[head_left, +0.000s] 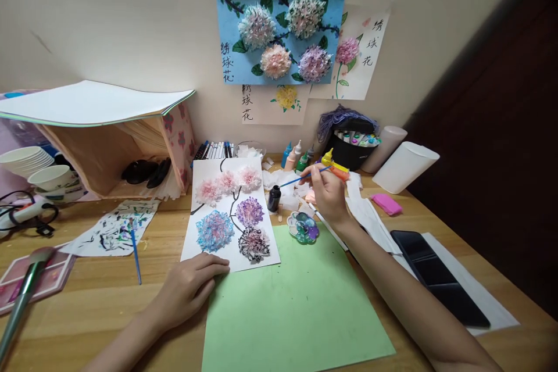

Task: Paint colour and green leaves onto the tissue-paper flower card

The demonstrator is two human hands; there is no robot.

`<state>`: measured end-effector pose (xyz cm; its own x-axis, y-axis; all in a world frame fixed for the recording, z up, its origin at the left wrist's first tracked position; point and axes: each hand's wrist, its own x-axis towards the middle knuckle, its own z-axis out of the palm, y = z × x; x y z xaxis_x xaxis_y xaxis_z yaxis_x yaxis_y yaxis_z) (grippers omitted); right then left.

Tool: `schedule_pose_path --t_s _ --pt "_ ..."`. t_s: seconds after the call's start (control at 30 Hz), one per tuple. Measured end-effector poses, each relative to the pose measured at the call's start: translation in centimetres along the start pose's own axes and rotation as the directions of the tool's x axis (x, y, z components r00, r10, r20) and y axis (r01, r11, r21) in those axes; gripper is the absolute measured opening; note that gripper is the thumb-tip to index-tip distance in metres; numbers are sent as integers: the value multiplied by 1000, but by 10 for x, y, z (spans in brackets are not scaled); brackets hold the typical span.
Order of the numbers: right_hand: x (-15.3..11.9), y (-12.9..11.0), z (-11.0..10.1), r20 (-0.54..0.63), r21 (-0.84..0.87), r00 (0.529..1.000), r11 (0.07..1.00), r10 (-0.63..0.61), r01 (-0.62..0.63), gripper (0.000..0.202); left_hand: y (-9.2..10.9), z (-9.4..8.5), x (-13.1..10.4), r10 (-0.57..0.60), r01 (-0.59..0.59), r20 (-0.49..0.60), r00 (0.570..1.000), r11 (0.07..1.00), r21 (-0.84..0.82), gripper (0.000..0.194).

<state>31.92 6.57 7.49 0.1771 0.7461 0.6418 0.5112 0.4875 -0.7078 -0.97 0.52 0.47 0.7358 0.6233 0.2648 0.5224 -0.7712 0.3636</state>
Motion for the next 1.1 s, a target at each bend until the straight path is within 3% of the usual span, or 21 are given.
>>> schedule_pose_path --t_s 0.13,0.3,0.4,0.5,0.6,0.7,0.9,0.93,1.0,1.03,1.1 --pt "1 0 0 -36 43 999 999 12 -10 36 1 -2 1 3 -3 0 1000 1000 10 37" --pt "-1 -4 -12 -164 125 985 992 57 -37 34 3 -4 3 34 -34 -11 999 999 19 36" --pt "-16 -3 -20 -203 273 968 958 150 -91 30 3 -5 4 28 -28 -16 999 999 15 36" --pt "-49 5 -23 -136 398 960 901 245 -174 25 4 -4 5 23 -23 -16 1000 1000 13 35" --pt "-92 13 -21 -23 351 953 895 302 -276 22 6 -2 7 50 -49 -22 998 997 60 33" --pt "-123 15 -18 16 312 961 911 277 -268 24 9 1 8 101 -98 -10 995 984 147 31" --pt "-130 10 -13 23 334 984 927 176 -174 26 12 -4 5 198 -181 -50 979 953 244 29" --pt "-130 10 -14 13 333 983 926 184 -178 26 10 -8 3 171 -143 -94 981 957 254 27" --pt "-131 13 -16 -1 326 979 925 205 -193 25 2 -17 1 5 55 -232 973 966 254 26" --pt "-131 15 -16 -2 320 977 925 214 -202 25 -4 -22 0 -123 201 -312 942 952 232 26" --pt "-134 18 -17 6 303 975 929 221 -212 25 -18 -29 0 -371 467 -430 823 874 138 27"
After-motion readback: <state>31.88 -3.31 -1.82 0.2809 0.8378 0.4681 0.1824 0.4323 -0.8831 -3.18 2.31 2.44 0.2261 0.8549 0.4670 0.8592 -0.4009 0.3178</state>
